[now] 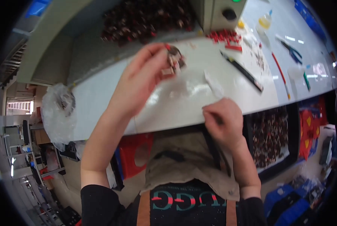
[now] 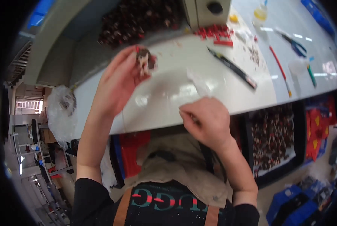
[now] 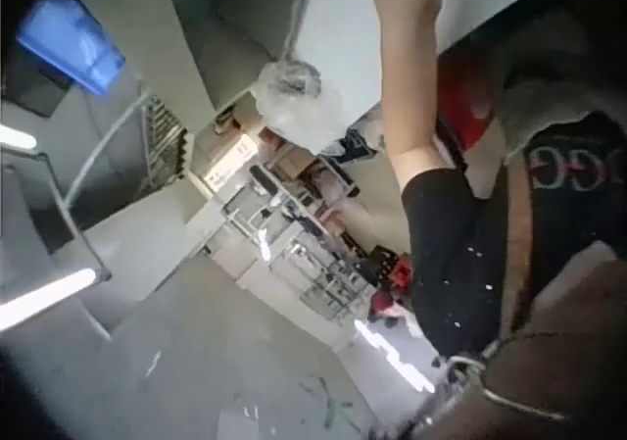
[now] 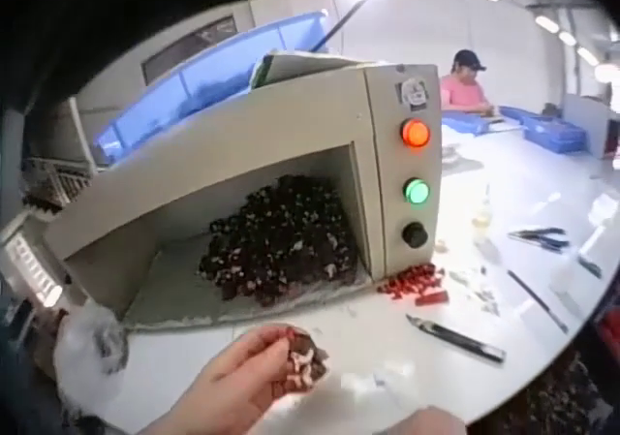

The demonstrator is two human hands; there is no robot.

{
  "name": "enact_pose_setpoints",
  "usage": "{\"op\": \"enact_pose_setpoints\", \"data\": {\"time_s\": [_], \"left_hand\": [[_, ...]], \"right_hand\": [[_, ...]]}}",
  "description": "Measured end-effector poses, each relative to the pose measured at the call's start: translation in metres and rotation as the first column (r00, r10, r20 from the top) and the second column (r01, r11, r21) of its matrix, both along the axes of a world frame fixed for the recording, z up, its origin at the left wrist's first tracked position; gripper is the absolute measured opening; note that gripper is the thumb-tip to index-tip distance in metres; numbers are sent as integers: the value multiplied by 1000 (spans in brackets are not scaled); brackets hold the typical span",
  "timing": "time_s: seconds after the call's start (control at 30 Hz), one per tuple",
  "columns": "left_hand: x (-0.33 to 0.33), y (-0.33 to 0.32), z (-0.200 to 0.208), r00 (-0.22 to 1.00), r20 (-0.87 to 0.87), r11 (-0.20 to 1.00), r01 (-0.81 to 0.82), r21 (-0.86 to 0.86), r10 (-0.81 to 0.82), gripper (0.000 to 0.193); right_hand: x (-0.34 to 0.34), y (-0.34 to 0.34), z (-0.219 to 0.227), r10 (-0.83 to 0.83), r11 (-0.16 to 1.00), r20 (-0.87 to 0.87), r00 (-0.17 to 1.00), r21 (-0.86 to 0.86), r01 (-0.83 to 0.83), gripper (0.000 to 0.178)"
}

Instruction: Assembling small character figurines by fitting pieces together and applying glue.

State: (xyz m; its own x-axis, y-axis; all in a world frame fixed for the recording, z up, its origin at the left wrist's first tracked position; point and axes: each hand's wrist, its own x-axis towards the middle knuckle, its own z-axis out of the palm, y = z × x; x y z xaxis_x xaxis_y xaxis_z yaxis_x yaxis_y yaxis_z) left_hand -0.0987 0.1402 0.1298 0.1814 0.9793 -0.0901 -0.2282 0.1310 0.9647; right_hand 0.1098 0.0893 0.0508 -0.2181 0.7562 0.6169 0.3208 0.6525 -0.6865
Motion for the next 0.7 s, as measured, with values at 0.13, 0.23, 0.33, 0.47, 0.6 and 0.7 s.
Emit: {"op": "enact_pose_setpoints", "data": {"time_s": [0.13, 0.23, 0.33, 0.47, 0.6, 0.7], "left_hand": [[27, -90, -12, 965, 63, 925, 263, -273, -256, 37], [41, -125, -48, 948, 88, 878, 318, -358, -307, 38], [46, -136, -82, 944, 74, 851, 322, -416, -321, 38], [58, -145, -102, 962, 104, 862, 273, -428, -253, 36], [62, -146, -104, 972, 134, 869, 233, -436, -193, 33], [61, -145, -105, 970, 147, 867, 238, -438, -192, 34]], "right_hand": [[21, -43, -7, 133, 962, -275, 952, -193, -190, 23], [30, -78, -23, 161, 875, -335, 928, -386, -291, 34], [31, -103, -44, 88, 807, -293, 952, -539, -240, 41], [33, -116, -59, 11, 805, -235, 972, -574, -148, 39], [35, -119, -61, -3, 783, -252, 968, -602, -154, 33], [37, -120, -58, -9, 741, -255, 967, -651, -164, 27]]}}
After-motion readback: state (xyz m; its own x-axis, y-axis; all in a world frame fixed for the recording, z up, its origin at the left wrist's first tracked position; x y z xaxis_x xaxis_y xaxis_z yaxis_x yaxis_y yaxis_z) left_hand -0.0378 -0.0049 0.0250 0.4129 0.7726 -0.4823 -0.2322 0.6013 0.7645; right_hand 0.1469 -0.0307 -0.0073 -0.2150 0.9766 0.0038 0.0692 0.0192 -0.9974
